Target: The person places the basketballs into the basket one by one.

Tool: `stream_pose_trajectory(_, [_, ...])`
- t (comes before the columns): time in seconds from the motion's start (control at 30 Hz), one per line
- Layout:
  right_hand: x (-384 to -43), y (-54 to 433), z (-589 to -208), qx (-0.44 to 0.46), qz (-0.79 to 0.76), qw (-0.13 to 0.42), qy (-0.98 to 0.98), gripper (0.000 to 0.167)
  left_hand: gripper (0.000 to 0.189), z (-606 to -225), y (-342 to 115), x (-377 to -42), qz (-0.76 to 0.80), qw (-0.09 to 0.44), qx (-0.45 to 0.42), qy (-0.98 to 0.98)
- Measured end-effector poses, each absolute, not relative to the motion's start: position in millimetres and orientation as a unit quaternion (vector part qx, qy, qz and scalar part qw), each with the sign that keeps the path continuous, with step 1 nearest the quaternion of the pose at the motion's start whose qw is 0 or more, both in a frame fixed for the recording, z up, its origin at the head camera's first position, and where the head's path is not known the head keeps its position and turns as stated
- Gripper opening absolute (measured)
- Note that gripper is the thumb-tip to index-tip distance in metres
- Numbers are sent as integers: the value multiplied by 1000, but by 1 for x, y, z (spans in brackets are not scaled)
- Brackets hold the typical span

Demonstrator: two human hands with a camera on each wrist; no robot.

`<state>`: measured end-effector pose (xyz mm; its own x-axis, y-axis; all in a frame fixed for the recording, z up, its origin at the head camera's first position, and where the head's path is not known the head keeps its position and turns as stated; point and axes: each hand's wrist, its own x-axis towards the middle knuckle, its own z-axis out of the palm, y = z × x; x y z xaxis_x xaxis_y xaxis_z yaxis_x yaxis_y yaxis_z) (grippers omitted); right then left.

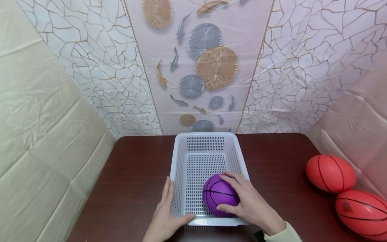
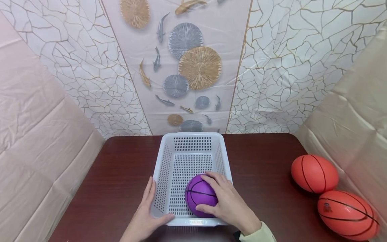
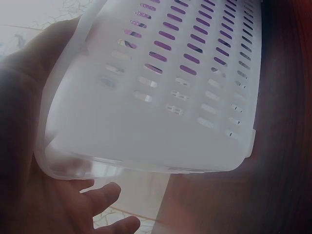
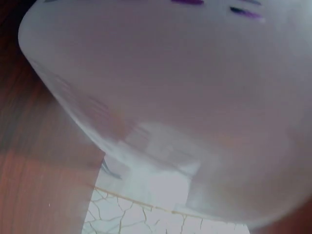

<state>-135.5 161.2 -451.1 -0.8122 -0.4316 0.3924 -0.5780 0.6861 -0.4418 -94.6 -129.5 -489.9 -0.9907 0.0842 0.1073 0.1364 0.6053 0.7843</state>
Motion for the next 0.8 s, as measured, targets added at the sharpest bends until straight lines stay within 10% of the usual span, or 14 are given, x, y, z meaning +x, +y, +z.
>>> stream_pose_trajectory(0.8, [-144, 261, -417, 110, 321, 329, -881, 78, 125, -490, -127, -95, -441, 26, -56, -895])
